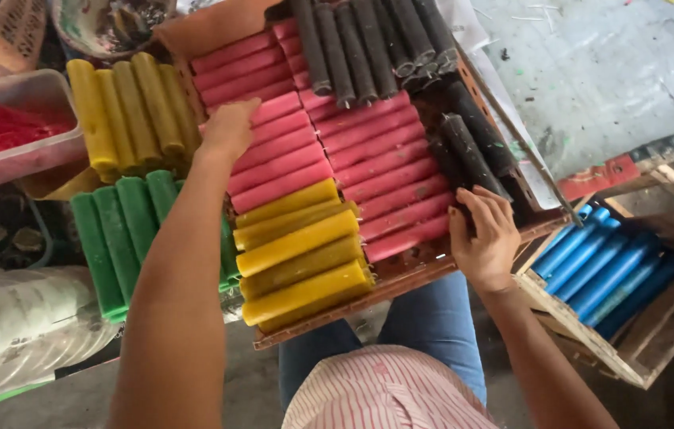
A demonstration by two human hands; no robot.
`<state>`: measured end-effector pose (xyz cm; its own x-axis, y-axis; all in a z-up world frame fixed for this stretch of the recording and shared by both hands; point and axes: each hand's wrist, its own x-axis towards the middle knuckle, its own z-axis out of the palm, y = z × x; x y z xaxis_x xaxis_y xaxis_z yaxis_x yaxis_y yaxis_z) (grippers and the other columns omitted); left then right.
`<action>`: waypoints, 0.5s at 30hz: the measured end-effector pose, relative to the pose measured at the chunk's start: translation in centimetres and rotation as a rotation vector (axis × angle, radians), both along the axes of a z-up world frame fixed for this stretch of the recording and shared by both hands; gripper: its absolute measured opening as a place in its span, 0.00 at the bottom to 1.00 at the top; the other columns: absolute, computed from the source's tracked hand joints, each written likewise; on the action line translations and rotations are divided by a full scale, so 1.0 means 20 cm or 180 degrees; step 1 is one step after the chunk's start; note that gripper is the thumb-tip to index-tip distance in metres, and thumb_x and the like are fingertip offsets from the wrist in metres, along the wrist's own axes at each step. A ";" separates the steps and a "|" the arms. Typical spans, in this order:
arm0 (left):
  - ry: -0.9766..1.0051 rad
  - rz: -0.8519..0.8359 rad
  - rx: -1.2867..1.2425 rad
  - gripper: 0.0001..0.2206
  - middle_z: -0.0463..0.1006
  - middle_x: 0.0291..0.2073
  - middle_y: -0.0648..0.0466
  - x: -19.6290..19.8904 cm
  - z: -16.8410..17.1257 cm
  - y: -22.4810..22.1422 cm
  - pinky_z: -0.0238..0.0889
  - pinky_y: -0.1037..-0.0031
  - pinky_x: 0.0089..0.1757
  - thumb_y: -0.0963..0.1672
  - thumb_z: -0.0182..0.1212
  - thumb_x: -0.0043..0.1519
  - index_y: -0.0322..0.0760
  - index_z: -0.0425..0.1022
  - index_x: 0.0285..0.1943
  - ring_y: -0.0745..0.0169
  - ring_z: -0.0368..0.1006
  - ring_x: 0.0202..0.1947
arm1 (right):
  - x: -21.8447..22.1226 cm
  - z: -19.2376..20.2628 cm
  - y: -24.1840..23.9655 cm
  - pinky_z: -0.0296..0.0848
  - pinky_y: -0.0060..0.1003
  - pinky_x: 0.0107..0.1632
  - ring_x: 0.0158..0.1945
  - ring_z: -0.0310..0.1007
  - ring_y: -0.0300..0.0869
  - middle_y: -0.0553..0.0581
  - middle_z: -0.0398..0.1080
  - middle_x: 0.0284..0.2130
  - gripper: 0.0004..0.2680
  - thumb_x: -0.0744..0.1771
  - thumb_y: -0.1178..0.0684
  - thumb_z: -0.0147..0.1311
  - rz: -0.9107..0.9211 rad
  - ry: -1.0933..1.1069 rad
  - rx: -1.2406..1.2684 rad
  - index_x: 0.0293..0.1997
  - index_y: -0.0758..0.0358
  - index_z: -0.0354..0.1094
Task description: Organizing and arranging colored candles into a wooden tray for packaging or display.
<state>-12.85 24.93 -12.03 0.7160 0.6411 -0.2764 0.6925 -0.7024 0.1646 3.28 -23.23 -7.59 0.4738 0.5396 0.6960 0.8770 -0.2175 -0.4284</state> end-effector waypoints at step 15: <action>-0.0221 0.0255 0.0079 0.13 0.77 0.54 0.40 0.02 -0.10 0.15 0.70 0.45 0.52 0.44 0.59 0.65 0.49 0.80 0.59 0.34 0.71 0.59 | 0.01 -0.05 0.00 0.79 0.46 0.49 0.45 0.80 0.56 0.58 0.78 0.35 0.07 0.65 0.63 0.63 0.0106 0.0037 0.0137 0.46 0.68 0.78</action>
<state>-12.46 27.92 -13.96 0.6791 0.7030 -0.2111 0.7340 -0.6498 0.1974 3.49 -23.28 -8.58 0.4641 0.5249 0.7135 0.8784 -0.1695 -0.4468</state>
